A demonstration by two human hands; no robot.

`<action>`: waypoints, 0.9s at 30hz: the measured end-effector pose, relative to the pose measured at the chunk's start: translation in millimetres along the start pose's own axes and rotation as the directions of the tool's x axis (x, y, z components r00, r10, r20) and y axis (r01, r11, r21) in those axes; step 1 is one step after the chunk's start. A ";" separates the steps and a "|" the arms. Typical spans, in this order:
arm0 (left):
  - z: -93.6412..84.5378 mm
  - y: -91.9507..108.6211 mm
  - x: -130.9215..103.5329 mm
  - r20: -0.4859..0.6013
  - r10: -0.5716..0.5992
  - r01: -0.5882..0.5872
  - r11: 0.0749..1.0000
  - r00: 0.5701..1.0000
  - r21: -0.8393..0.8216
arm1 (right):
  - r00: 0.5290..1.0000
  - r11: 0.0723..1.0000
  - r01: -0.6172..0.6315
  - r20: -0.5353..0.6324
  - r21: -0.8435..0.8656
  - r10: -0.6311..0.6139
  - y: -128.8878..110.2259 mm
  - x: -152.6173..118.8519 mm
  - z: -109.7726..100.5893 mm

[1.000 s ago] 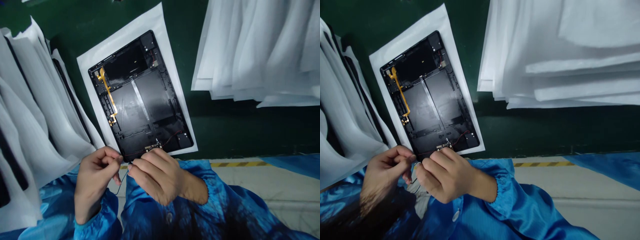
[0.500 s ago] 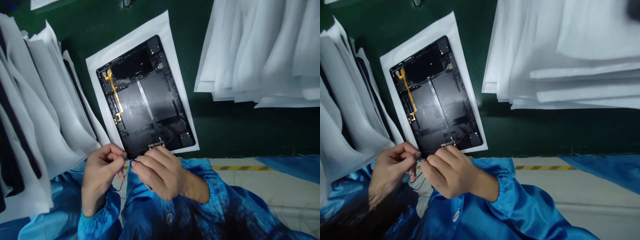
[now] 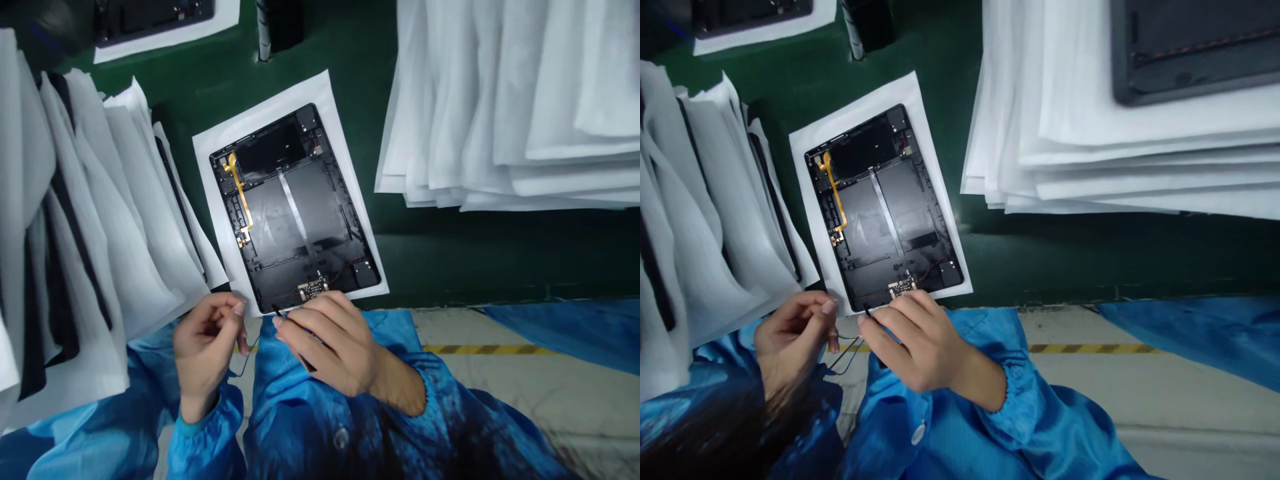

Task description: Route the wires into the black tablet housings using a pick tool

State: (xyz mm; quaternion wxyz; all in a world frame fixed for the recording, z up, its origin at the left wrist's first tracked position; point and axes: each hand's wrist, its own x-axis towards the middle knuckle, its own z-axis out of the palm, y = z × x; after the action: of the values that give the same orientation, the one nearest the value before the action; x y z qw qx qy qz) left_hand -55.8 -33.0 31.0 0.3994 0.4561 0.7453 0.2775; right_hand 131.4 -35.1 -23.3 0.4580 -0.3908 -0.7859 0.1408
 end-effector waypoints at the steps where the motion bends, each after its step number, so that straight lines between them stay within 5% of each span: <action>1: 2.3 -2.5 -2.8 -0.066 0.055 -0.053 0.998 0.996 0.019 | 1.000 1.000 0.009 0.004 -0.005 -0.009 -0.1 0.7 -0.5; 3: 5.5 -8.2 -5.0 -0.186 0.312 -0.284 0.945 0.932 0.162 | 1.000 1.000 0.022 0.020 -0.018 -0.022 0.2 2.0 -1.8; 6: 8.1 -17.5 2.8 -0.144 0.730 -0.626 0.657 0.669 0.421 | 0.997 0.998 0.052 0.067 -0.042 -0.049 0.5 3.0 -3.5; 8: 9.9 -22.9 12.5 -0.029 0.835 -0.748 0.507 0.549 0.429 | 0.994 0.996 0.067 0.087 -0.059 -0.062 -0.4 2.6 -3.8; 10: 12.0 -27.0 21.6 0.074 0.867 -0.822 0.436 0.493 0.365 | 0.994 0.994 0.069 0.091 -0.085 -0.061 -1.9 1.2 -3.4; 27: 13.3 -32.8 31.3 0.164 0.901 -0.884 0.336 0.402 0.326 | 0.999 0.986 0.011 0.033 -0.167 -0.006 -3.7 -8.1 -4.1</action>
State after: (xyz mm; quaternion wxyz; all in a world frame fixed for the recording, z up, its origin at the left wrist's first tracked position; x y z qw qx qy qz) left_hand -67.8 -18.2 -12.2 0.0739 0.8469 0.4199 0.3179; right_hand 135.2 -44.2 -23.9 0.4115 -0.4222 -0.8039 0.0786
